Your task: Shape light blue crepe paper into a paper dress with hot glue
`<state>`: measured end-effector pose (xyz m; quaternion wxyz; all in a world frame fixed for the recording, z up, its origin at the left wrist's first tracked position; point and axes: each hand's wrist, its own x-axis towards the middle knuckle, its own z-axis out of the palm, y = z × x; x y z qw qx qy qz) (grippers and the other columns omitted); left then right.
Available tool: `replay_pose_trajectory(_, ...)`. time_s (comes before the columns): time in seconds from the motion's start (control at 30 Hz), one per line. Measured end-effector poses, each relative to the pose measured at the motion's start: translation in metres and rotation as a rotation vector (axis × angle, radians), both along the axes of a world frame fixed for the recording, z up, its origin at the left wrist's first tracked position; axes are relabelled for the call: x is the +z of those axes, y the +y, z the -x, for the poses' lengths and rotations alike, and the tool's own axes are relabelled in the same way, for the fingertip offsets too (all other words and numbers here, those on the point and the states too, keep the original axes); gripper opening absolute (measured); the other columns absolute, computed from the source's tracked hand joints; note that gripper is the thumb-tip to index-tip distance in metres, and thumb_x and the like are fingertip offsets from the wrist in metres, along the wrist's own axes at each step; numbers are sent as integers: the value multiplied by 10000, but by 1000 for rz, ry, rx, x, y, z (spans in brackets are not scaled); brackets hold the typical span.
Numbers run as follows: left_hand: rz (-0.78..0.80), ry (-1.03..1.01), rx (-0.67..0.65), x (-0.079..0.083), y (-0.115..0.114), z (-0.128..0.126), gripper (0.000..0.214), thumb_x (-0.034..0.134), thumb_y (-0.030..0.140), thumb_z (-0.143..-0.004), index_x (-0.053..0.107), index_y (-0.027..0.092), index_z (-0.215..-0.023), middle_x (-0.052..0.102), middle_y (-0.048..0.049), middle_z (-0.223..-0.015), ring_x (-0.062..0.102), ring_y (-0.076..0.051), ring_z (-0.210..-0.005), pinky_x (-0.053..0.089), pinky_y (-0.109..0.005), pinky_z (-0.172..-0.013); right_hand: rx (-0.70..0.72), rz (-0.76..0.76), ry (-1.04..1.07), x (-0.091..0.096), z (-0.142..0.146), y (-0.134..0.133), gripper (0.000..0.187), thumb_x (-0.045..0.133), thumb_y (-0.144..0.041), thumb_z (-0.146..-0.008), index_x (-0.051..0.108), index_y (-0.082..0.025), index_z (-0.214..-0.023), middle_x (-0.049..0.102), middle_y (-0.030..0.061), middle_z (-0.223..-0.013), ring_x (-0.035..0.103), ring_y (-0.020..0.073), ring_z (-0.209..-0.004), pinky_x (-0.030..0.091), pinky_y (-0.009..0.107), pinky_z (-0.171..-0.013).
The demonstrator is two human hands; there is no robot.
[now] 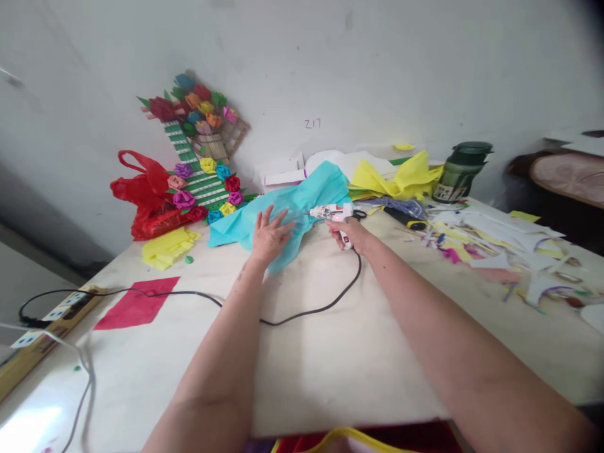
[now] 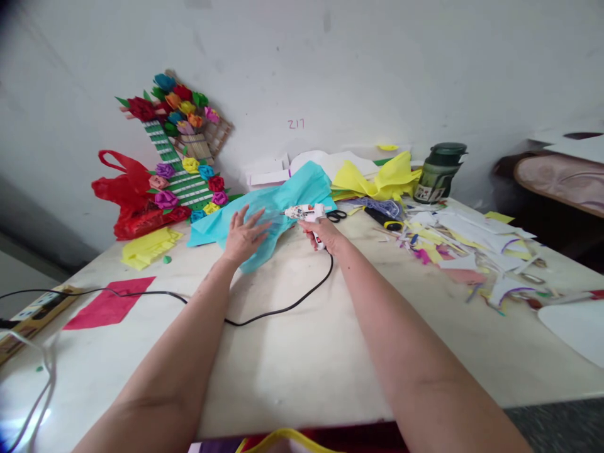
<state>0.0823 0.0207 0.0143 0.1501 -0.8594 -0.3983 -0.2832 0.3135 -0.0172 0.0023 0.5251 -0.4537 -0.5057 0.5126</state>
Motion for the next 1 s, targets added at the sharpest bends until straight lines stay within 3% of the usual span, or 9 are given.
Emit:
replay_pose_trajectory(0.1,-37,105,-36,-18,1,-4,338,443,411,-812,552,355,-1127,306,44,-1392,17,-286,-1323,35,-538,-1042,4,-12,-4,-3,1,1,344,663,-462,-614,497,-160,-608,461,-58,-414,378,56,-269,297,185,-244)
replay_pose_trajectory(0.27,34,216,-28,-31,1,-7,379,341,454,-847,469,390,-1198,214,60,-1427,-35,-273,-1321,-27,-532,-1035,-13,1,-3,-5,0,2,345,665,-463,-610,501,-159,-601,469,-54,-417,382,57,-270,294,185,-242)
replay_pose_trajectory(0.43,131,272,-2,-33,-3,-10,431,323,505,-832,429,385,-1232,145,53,-1445,-61,-284,-1317,-64,-530,-1026,9,-11,10,-6,1,2,329,646,-456,-637,508,-159,-608,474,-53,-415,376,57,-269,287,184,-249)
replay_pose_trajectory(0.6,176,249,-35,-21,-13,-7,392,356,505,-822,522,375,-1153,140,80,-1445,-81,-297,-1314,-61,-538,-1024,3,-1,40,-3,2,-1,327,639,-457,-643,517,-154,-626,486,-49,-422,393,59,-277,303,181,-261)
replay_pose_trajectory(0.8,-10,-173,331,-15,-11,15,465,317,436,-864,376,270,-1294,145,4,-1450,-73,-263,-1320,-1,-492,-1053,-29,-48,137,-5,6,2,302,659,-419,-625,525,-149,-641,488,-54,-417,392,63,-273,322,189,-259)
replay_pose_trajectory(1.0,104,-54,399,-29,-2,20,801,478,589,-713,191,235,-1372,67,-65,-1458,-110,-327,-1303,10,-572,-1016,-98,-56,176,-2,20,4,274,633,-402,-656,532,-152,-705,571,-16,-474,453,78,-317,381,191,-301)
